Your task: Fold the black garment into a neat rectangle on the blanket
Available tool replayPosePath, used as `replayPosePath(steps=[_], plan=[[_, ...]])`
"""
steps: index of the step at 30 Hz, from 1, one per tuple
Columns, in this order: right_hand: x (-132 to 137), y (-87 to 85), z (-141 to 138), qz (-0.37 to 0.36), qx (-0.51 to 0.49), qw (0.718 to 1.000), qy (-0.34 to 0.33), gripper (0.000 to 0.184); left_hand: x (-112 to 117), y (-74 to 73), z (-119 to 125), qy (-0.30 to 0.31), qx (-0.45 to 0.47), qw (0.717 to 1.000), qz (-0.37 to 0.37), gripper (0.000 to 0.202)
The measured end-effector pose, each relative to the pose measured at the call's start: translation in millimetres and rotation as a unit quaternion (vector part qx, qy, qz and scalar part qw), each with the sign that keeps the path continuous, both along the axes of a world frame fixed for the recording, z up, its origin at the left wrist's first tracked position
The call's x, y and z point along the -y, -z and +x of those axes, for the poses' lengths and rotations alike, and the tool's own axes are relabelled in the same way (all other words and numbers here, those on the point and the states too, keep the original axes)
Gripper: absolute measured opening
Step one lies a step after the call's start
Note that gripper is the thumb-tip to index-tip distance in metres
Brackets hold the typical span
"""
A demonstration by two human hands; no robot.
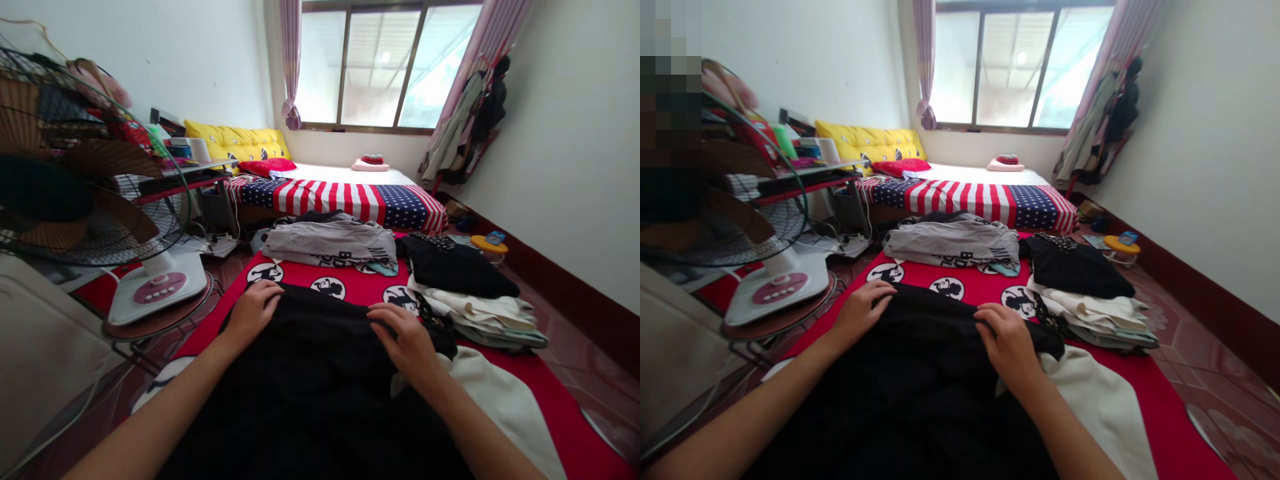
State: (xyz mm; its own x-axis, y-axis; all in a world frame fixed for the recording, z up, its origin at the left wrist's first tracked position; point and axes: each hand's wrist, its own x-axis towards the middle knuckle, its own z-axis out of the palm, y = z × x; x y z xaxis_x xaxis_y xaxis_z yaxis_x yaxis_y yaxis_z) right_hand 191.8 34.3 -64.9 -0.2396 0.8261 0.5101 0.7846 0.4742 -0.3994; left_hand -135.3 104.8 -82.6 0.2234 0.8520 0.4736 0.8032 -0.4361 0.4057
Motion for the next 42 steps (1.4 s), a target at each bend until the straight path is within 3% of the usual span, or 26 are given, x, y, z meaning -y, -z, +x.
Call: replayPosePath(steps=[3,7,10,15,18,20,23,26,29,33,37,40,42], plan=[[2.2,22.7,-18.3,-0.056,0.109,0.991,-0.046,0.035,-3.0,14.2,23.9,0.107,-0.091,0.988,-0.069,0.039],[1.4,61.5,-10.7,-0.144,0.208,0.967,-0.040,0.056,-4.2,45.3,30.3,0.087,-0.191,0.973,-0.100,0.060],[-0.5,70.7,-5.9,-0.168,0.222,0.960,-0.035,0.058,-6.0,52.3,26.7,0.087,-0.193,0.970,-0.120,0.064],[-5.6,55.7,-1.2,-0.179,0.164,0.969,-0.037,0.050,-23.9,31.7,13.2,0.114,-0.088,0.979,-0.144,0.046],[-12.5,48.6,22.1,-0.077,0.126,0.989,0.026,0.036,-41.3,22.0,-6.5,-0.008,-0.043,0.996,-0.073,0.041],[-15.8,50.0,45.2,-0.024,0.129,0.986,0.102,0.038,-51.3,23.1,-21.2,-0.112,-0.049,0.988,-0.095,0.073],[-13.0,57.7,73.2,-0.087,0.131,0.964,0.214,0.066,-59.3,31.7,-36.3,-0.168,-0.059,0.969,-0.172,0.095],[-5.9,60.0,80.3,-0.198,0.116,0.934,0.275,0.073,-59.1,36.4,-37.6,-0.161,-0.044,0.963,-0.212,0.084],[-8.1,49.3,75.6,-0.259,0.096,0.920,0.279,0.069,-56.8,28.6,-30.2,-0.136,-0.037,0.969,-0.202,0.063],[-32.5,19.9,77.7,-0.165,0.082,0.946,0.266,0.067,-63.5,-0.9,-21.4,-0.100,-0.071,0.986,-0.114,0.043],[-65.1,-5.4,81.5,-0.110,0.072,0.951,0.278,0.061,-88.5,-32.8,-18.8,-0.145,-0.086,0.983,-0.068,0.046],[-83.7,-7.4,69.8,-0.055,0.115,0.945,0.301,0.054,-106.0,-42.0,-10.9,-0.172,-0.120,0.977,-0.029,0.061],[-91.5,1.0,55.8,0.025,0.162,0.939,0.304,0.054,-109.7,-37.2,1.3,-0.160,-0.152,0.975,0.028,0.067]])
